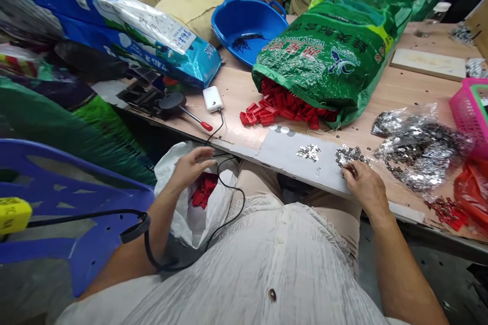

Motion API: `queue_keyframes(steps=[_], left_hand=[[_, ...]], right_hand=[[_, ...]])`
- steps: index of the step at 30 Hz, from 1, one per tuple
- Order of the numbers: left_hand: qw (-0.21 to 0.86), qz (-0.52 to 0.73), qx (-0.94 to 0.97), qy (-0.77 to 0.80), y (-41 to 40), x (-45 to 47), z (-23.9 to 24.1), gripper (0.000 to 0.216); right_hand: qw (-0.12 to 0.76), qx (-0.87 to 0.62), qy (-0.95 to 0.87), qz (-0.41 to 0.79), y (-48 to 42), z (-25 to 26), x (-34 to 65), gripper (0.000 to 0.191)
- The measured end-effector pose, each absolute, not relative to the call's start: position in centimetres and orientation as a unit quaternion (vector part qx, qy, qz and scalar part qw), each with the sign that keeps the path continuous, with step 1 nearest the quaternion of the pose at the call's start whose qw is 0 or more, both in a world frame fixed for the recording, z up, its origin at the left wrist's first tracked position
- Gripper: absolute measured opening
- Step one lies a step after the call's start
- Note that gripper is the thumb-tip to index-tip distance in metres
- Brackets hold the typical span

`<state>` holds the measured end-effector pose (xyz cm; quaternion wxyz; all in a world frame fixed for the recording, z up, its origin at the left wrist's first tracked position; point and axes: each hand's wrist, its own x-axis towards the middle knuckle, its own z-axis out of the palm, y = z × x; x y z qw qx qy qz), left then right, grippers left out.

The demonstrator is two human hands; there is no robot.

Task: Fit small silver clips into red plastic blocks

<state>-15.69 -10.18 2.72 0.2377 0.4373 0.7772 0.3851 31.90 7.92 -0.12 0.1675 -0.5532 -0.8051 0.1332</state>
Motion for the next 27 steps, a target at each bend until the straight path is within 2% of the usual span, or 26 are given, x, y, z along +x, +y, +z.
queue_keyframes(steps=[4, 6, 10, 13, 21, 24, 27], left_hand=[[0.132, 0.388, 0.555, 0.724, -3.4, -12.1, 3.0, 0.037], [0.104, 0.377, 0.603, 0.696, 0.2, -10.7, 2.8, 0.04], [0.043, 0.314, 0.624, 0.714, 6.5, -9.0, 1.8, 0.039], [0.023, 0.282, 0.616, 0.735, 9.6, -8.5, 1.0, 0.028], [0.024, 0.285, 0.61, 0.739, 8.9, -7.4, 1.1, 0.009], [0.042, 0.317, 0.624, 0.713, 7.3, -7.1, 1.7, 0.009], [0.082, 0.385, 0.633, 0.666, 5.7, -6.5, 2.4, 0.019]], right_hand=[[0.176, -0.6, -0.761, 0.17, 7.9, -0.1, 32.0, 0.024], [0.189, -0.604, -0.754, 0.179, 7.9, -0.1, 32.0, 0.025], [0.219, -0.584, -0.759, 0.186, 7.7, 0.1, 32.2, 0.027], [0.239, -0.566, -0.766, 0.186, 7.5, 0.2, 32.5, 0.028], [0.235, -0.593, -0.742, 0.204, 7.2, -0.2, 33.1, 0.033], [0.247, -0.58, -0.747, 0.209, 7.2, -0.3, 32.8, 0.034], [0.272, -0.557, -0.755, 0.213, 7.1, 0.0, 31.8, 0.033]])
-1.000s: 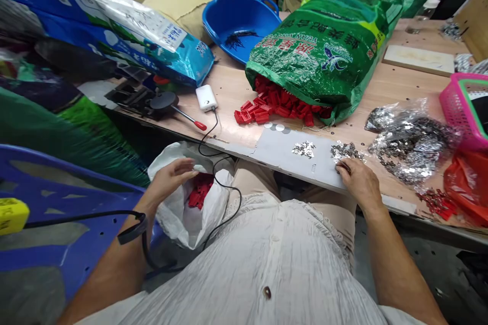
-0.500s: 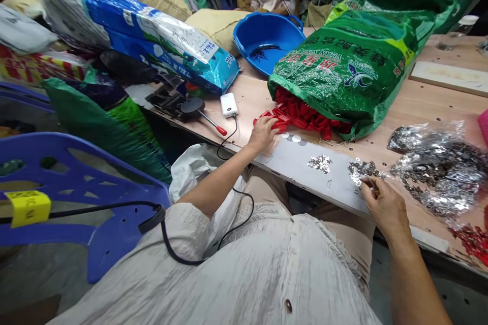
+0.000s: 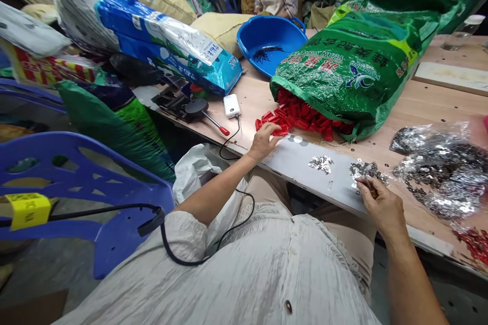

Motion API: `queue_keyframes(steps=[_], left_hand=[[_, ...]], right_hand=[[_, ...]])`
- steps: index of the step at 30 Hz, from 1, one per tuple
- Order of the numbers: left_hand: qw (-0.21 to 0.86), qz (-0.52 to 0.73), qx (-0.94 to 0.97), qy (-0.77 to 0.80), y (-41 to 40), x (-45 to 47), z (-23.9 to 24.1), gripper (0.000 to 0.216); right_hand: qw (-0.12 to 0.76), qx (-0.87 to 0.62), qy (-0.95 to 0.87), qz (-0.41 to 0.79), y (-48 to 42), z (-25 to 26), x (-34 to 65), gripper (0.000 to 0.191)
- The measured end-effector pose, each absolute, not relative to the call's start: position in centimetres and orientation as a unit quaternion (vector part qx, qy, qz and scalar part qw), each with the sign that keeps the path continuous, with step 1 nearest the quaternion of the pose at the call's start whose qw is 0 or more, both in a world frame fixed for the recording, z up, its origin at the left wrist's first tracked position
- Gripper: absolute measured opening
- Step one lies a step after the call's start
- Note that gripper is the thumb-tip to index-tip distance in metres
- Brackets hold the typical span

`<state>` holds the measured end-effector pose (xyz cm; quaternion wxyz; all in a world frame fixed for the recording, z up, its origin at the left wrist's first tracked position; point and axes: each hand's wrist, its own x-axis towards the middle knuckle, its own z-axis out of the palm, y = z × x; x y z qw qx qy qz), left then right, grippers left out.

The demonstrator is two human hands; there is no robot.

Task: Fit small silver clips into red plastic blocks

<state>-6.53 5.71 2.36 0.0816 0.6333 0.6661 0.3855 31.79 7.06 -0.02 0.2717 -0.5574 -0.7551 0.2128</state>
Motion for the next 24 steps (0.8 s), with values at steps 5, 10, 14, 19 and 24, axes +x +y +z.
queue_keyframes(steps=[5, 10, 14, 19, 24], left_hand=[[0.138, 0.47, 0.631, 0.601, 2.6, -3.7, 3.3, 0.042], [0.194, 0.487, 0.615, 0.589, 0.1, -0.8, 4.0, 0.041], [0.219, 0.478, 0.626, 0.576, -1.0, 0.5, 4.8, 0.031], [0.31, 0.526, 0.578, 0.542, -1.8, 1.6, 5.4, 0.032], [0.586, 0.581, 0.377, 0.42, -2.1, 2.8, 5.1, 0.043]], right_hand=[[0.307, -0.511, -0.745, 0.299, 6.2, 1.4, 28.7, 0.032], [0.338, -0.467, -0.744, 0.337, 5.1, 3.5, 25.0, 0.03], [0.351, -0.445, -0.742, 0.359, 4.5, 4.8, 23.0, 0.026], [0.353, -0.43, -0.743, 0.371, 3.9, 5.5, 21.8, 0.025], [0.364, -0.407, -0.753, 0.368, 3.2, 5.9, 21.4, 0.023]])
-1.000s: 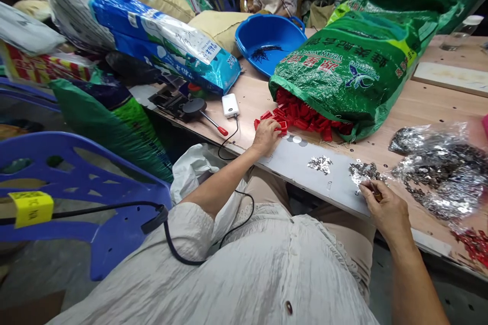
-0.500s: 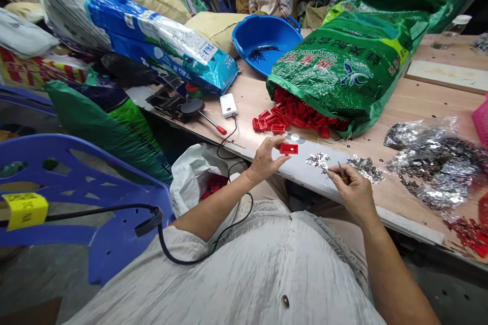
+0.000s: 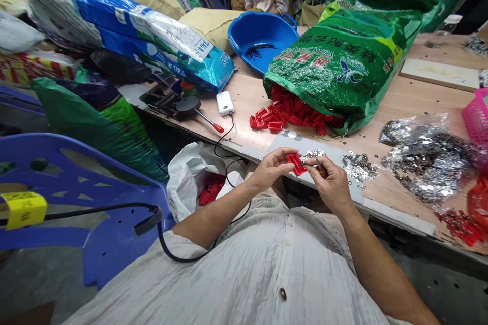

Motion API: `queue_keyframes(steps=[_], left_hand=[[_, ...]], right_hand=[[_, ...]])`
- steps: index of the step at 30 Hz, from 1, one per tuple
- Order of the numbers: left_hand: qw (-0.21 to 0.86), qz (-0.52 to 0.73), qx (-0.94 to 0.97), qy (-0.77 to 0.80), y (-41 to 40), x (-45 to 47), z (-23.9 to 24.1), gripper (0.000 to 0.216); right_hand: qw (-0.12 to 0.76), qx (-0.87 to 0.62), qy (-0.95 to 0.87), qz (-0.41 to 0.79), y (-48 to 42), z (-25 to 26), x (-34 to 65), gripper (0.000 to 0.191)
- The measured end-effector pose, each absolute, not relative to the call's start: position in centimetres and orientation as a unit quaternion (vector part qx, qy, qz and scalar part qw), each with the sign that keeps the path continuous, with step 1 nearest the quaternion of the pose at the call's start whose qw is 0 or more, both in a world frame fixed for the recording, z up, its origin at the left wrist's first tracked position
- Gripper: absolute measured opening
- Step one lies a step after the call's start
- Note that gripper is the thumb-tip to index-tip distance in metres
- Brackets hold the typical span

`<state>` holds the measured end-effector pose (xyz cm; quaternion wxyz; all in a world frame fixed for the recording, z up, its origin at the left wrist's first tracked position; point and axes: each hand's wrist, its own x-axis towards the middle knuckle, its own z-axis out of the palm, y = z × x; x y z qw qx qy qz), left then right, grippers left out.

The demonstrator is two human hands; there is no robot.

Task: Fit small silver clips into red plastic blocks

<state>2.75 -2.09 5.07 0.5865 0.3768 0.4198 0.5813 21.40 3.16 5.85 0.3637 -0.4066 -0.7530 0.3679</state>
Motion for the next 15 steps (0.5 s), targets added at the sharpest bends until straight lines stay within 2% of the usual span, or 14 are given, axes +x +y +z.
queue_keyframes(steps=[2, 5, 15], left_hand=[[0.677, 0.563, 0.299, 0.367, -2.27, 2.95, 4.82, 0.044], [0.745, 0.531, 0.231, 0.33, -2.67, 3.03, 4.52, 0.043], [0.751, 0.527, 0.184, 0.355, -3.0, 3.54, 3.95, 0.038]], right_hand=[[0.366, -0.403, -0.757, 0.361, 2.99, 5.96, 21.38, 0.021], [0.364, -0.391, -0.769, 0.35, 3.03, 5.99, 21.52, 0.018], [0.333, -0.325, -0.824, 0.323, 3.39, 5.46, 22.1, 0.012]])
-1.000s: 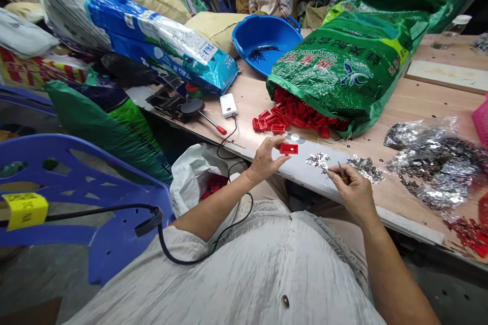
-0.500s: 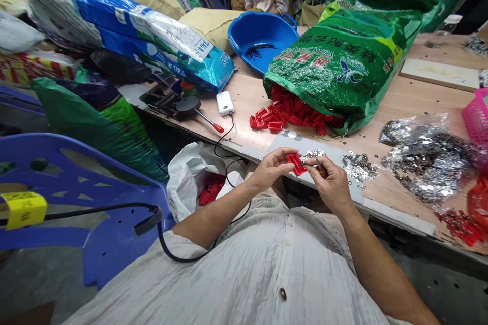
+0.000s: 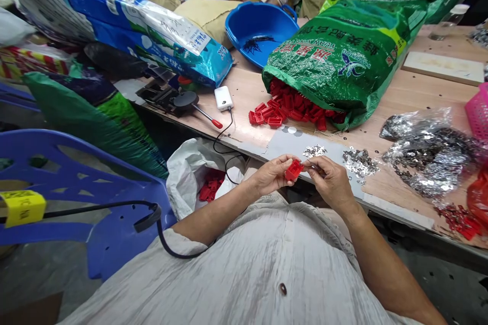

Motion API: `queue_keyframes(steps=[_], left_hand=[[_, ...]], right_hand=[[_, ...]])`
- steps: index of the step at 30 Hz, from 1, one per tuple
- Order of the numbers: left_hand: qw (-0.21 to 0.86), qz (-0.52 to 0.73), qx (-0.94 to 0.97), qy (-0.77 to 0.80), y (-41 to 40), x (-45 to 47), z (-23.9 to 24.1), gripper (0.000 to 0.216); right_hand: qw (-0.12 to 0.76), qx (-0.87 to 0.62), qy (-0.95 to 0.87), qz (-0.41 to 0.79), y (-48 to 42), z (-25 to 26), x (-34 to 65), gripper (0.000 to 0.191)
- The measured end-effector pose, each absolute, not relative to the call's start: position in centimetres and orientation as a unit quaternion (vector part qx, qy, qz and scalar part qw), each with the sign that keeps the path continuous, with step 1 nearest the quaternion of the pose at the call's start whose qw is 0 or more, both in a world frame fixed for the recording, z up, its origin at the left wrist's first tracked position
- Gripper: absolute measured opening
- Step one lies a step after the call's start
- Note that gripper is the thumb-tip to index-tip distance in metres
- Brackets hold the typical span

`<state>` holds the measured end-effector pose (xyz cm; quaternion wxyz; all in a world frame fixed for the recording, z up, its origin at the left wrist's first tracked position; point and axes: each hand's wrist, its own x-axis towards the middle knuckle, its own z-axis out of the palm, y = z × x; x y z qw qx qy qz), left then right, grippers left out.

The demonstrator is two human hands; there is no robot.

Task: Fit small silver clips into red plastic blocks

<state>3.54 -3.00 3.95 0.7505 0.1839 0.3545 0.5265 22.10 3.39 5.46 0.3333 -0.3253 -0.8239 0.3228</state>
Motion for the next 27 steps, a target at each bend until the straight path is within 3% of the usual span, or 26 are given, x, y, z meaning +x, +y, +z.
queue_keyframes(steps=[16, 24, 27], left_hand=[[0.758, 0.517, 0.19, 0.35, -3.1, 4.3, 3.0, 0.048], [0.758, 0.521, 0.178, 0.351, -3.2, 4.7, 3.0, 0.049], [0.755, 0.522, 0.183, 0.352, -3.3, 4.8, 2.9, 0.048]], right_hand=[[0.29, -0.256, -0.875, 0.291, 3.5, 5.4, 22.4, 0.015], [0.335, -0.219, -0.871, 0.284, 3.5, 4.5, 22.5, 0.015], [0.299, -0.227, -0.875, 0.304, 3.4, 4.8, 22.7, 0.017]])
